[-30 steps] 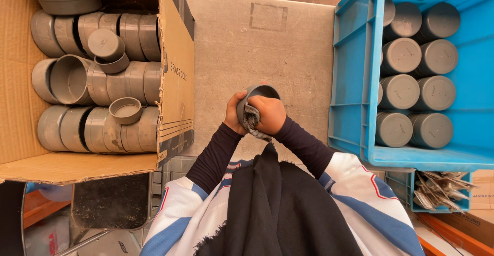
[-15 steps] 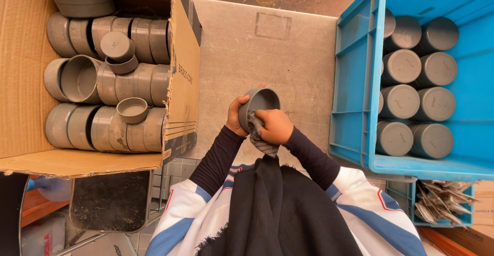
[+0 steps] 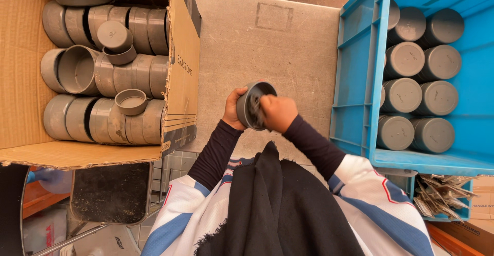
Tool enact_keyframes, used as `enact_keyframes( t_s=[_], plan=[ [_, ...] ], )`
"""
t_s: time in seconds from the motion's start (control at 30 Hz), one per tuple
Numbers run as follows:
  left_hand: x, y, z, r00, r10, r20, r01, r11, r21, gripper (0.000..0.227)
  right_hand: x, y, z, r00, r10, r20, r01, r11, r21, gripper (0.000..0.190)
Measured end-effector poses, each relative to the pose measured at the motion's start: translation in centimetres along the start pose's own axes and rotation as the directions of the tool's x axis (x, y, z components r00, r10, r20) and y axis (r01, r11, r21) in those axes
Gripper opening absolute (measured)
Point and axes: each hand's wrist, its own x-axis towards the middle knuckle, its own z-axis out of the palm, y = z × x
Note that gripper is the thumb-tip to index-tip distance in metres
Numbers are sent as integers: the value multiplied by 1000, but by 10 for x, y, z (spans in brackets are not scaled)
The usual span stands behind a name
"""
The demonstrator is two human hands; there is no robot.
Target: The person wipes gray plastic caps with a cloth and moves them from a cardboard box into a blue plastic crate.
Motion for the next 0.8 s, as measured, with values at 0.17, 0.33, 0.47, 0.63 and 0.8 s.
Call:
enact_keyframes(
  t_s=[0.17,0.33,0.47,0.63,0.8],
  plan=[
    [5,-16,-13,996,-83,-40,81,996,-46,52,7,-17,0,982,-136,-129,167,950,265,12],
    [13,-23,-17,990,-69,-126,66,997,-29,45,26,5,0,924,-140,-357,153,988,8,15],
    [8,-11,-11,976,-9,-215,29,996,86,35,17,11,7,991,90,-95,-90,996,-3,13],
    [6,0,5,983,-39,-182,43,999,15,44,9,13,-16,979,35,201,-168,696,698,12],
    [9,-9,20,975,17,-224,4,995,96,45,4,11,-22,995,-19,95,-60,652,756,45]
  ],
)
